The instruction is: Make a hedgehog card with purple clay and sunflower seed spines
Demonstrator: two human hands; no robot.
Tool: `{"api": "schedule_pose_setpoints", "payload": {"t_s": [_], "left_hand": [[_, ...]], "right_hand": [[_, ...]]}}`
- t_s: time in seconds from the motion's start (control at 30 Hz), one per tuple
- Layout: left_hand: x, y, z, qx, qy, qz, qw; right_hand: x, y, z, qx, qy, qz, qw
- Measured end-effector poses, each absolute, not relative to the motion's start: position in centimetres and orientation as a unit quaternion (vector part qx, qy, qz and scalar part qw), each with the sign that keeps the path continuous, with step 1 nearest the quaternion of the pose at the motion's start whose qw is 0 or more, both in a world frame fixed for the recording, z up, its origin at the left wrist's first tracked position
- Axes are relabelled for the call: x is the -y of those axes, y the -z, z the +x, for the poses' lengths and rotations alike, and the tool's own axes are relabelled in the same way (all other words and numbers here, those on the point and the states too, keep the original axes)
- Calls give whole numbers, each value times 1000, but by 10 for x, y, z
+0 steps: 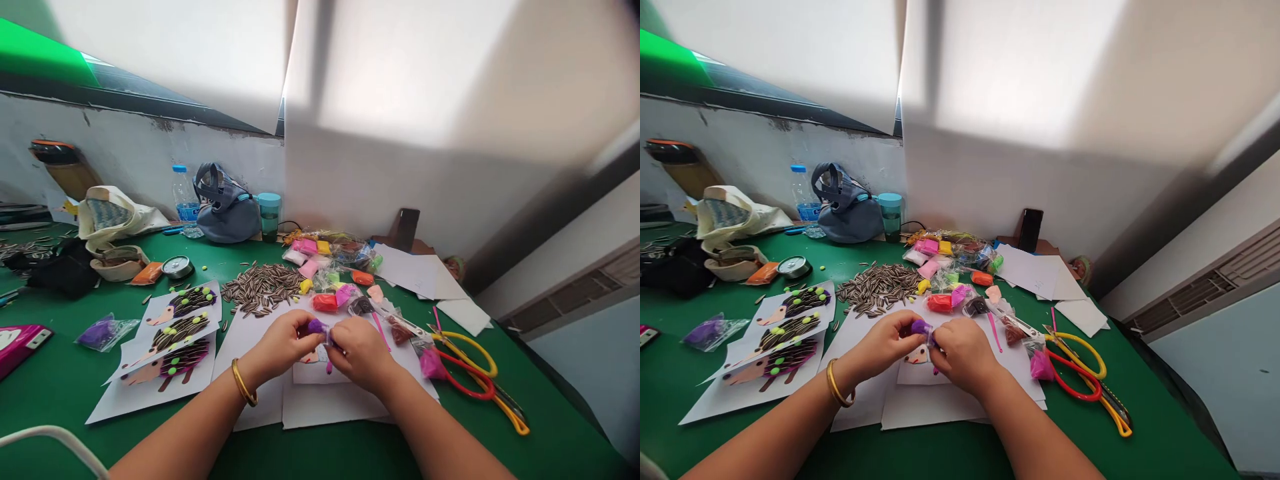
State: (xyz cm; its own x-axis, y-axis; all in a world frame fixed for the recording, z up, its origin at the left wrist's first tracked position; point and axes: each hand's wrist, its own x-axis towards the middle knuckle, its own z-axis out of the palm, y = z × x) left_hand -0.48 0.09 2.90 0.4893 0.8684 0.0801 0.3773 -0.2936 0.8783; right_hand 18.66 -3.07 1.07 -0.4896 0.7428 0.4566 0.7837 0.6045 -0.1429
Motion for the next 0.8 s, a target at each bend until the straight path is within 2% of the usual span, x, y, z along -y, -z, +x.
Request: {"api": "schedule_pose_setpoints", "payload": {"t_s": [0.1, 0.3, 0.53, 0.67, 0.8], "left_hand": [[-2, -27, -4, -421, -356, 706, 444], [-5, -25, -7, -382, -425, 586, 575], [-4, -27, -9, -381, -430, 529, 624], [-3, -27, -9, -351, -425, 506, 664], [-2, -24, -9, -313, -397, 437, 744]], "right_hand": [[29, -14, 194, 834, -5, -487, 260], [28, -12, 202, 794, -83, -533, 280], [7, -13, 244, 724, -11, -613, 315], [-6, -11, 272, 628, 59, -729, 266], [-9, -9, 272, 625, 105, -754, 172]]}}
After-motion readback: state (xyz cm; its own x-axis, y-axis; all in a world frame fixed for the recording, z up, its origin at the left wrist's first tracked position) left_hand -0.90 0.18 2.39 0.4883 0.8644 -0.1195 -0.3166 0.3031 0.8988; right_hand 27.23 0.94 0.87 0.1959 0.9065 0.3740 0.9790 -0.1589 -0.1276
